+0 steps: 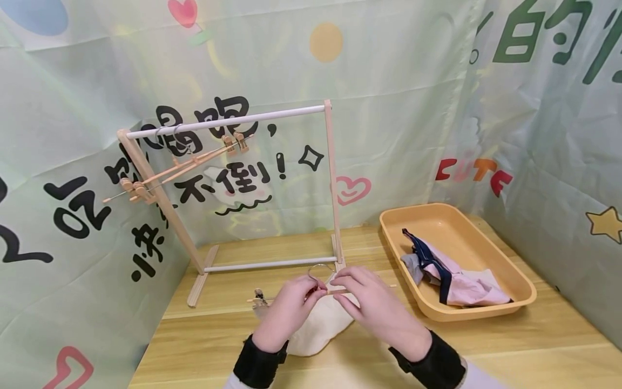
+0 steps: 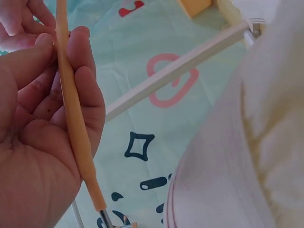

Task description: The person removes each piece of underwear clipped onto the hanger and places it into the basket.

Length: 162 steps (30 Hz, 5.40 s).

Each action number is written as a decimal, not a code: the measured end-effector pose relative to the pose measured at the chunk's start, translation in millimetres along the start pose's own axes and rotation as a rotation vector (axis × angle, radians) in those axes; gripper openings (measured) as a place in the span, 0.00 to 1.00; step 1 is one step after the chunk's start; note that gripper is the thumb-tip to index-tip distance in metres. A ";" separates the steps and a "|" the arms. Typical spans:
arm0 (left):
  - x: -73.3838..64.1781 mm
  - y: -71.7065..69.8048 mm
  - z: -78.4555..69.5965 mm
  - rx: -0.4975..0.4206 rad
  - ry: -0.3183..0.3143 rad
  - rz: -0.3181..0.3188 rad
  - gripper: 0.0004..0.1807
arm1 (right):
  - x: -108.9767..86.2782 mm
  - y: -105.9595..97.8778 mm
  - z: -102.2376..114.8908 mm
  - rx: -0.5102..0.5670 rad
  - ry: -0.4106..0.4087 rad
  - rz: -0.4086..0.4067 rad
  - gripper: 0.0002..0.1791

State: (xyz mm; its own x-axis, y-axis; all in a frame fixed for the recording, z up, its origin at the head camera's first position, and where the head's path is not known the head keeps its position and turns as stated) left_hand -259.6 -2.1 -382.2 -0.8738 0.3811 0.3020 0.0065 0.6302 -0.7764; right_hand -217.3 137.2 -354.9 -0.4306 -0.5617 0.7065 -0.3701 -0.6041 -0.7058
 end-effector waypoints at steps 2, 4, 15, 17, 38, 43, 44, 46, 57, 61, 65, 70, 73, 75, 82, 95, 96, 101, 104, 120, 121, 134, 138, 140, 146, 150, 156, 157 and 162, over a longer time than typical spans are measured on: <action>-0.6 1.6 -1.2 -0.013 0.009 0.004 0.06 | -0.5 5.5 1.5 0.008 0.004 0.010 0.12; -1.0 2.8 -2.3 -0.022 0.014 0.007 0.07 | -1.9 9.9 1.5 0.017 0.013 0.010 0.13; -1.4 7.3 -9.8 -0.070 0.033 0.034 0.08 | -7.4 27.6 -0.1 0.084 0.027 0.017 0.12; -1.2 8.4 -10.0 -0.071 0.034 0.038 0.06 | -8.1 29.2 -0.2 0.077 0.028 0.023 0.11; -3.9 -12.7 -3.4 -0.091 -0.028 -0.020 0.08 | -10.9 31.5 -8.6 0.136 0.112 0.009 0.02; -6.4 -37.1 -1.8 -0.076 -0.001 -0.168 0.05 | -11.6 28.8 -11.8 0.138 0.120 -0.013 0.02; -6.7 -41.5 -0.7 -0.073 0.001 -0.193 0.04 | -11.6 28.0 -12.2 0.136 0.120 -0.019 0.03; -7.2 -49.5 1.9 -0.066 0.000 -0.237 0.04 | -11.6 26.6 -13.4 0.135 0.125 -0.023 0.03; -4.5 -67.2 28.3 -0.069 -0.061 -0.290 0.10 | -10.2 20.5 -17.5 0.143 0.150 -0.035 0.03; -2.9 -73.2 39.1 -0.127 -0.121 -0.292 0.16 | -10.3 17.3 -20.6 0.148 0.161 -0.045 0.03; -1.0 -75.3 49.3 -0.198 -0.163 -0.268 0.19 | -10.6 13.6 -23.2 0.143 0.175 -0.060 0.03; 1.8 -72.1 57.1 -0.288 -0.182 -0.214 0.17 | -10.6 10.2 -25.3 0.114 0.184 -0.087 0.03; 2.8 -70.0 59.5 -0.330 -0.197 -0.196 0.16 | -10.6 9.0 -26.8 0.104 0.198 -0.100 0.04; 3.5 -69.6 60.0 -0.343 -0.196 -0.197 0.16 | -10.6 8.1 -27.8 0.099 0.209 -0.106 0.04; 5.5 -69.1 62.5 -0.327 -0.198 -0.225 0.13 | -10.4 4.9 -30.1 0.084 0.226 -0.117 0.04; 0.3 -80.4 38.6 -0.368 -0.221 -0.249 0.10 | -12.7 2.9 -35.1 0.069 0.248 -0.121 0.05; -1.0 -82.8 33.2 -0.378 -0.226 -0.250 0.09 | -12.9 2.8 -35.2 0.070 0.249 -0.121 0.05; -3.7 -87.5 20.2 -0.408 -0.235 -0.260 0.07 | -13.0 3.3 -35.7 0.066 0.255 -0.118 0.05; -4.0 -87.3 19.4 -0.413 -0.240 -0.277 0.07 | -12.4 3.3 -35.3 0.060 0.254 -0.114 0.05; -5.2 -87.9 12.7 -0.426 -0.209 -0.354 0.05 | -12.4 3.0 -34.2 0.048 0.233 -0.117 0.05; -5.3 -88.1 12.5 -0.430 -0.208 -0.354 0.05 | -12.6 3.1 -34.2 0.048 0.231 -0.117 0.05; -5.4 -86.9 15.7 -0.455 -0.233 -0.348 0.06 | -13.1 3.7 -34.1 0.057 0.225 -0.119 0.05; -5.7 -87.3 15.1 -0.465 -0.220 -0.361 0.06 | -12.6 3.2 -33.9 0.061 0.217 -0.129 0.05; -6.0 -87.2 14.9 -0.473 -0.216 -0.369 0.06 | -12.6 3.3 -33.9 0.065 0.218 -0.129 0.05; -6.2 -87.6 13.5 -0.500 -0.197 -0.386 0.05 | -12.6 4.1 -34.1 0.086 0.218 -0.124 0.05; -6.7 -89.1 11.5 -0.508 -0.169 -0.400 0.05 | -11.8 3.7 -33.7 0.088 0.209 -0.126 0.04; -8.4 -90.4 10.3 -0.516 -0.147 -0.421 0.04 | -11.1 3.2 -32.9 0.080 0.198 -0.124 0.04; -8.7 -90.5 10.3 -0.519 -0.144 -0.425 0.04 | -11.1 3.3 -32.9 0.080 0.196 -0.124 0.04; -9.5 -90.9 10.1 -0.525 -0.131 -0.447 0.04 | -11.3 4.1 -32.8 0.084 0.197 -0.118 0.04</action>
State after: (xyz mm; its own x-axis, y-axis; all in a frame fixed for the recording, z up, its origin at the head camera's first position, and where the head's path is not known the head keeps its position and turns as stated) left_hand -256.8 -69.8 -320.1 -0.8985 -0.0545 0.4356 -0.1620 0.9634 -0.2136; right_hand -241.0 159.6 -367.5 -0.5441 -0.3680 0.7540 -0.3608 -0.7087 -0.6062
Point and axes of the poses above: each hand's wrist, its own x-axis towards the middle knuckle, its own y-axis out of the palm, z = x × y, the point moved 7 cm from there along x, towards the middle knuckle, and after that the axes turned 13 degrees about -y, right-handed, at the moved point
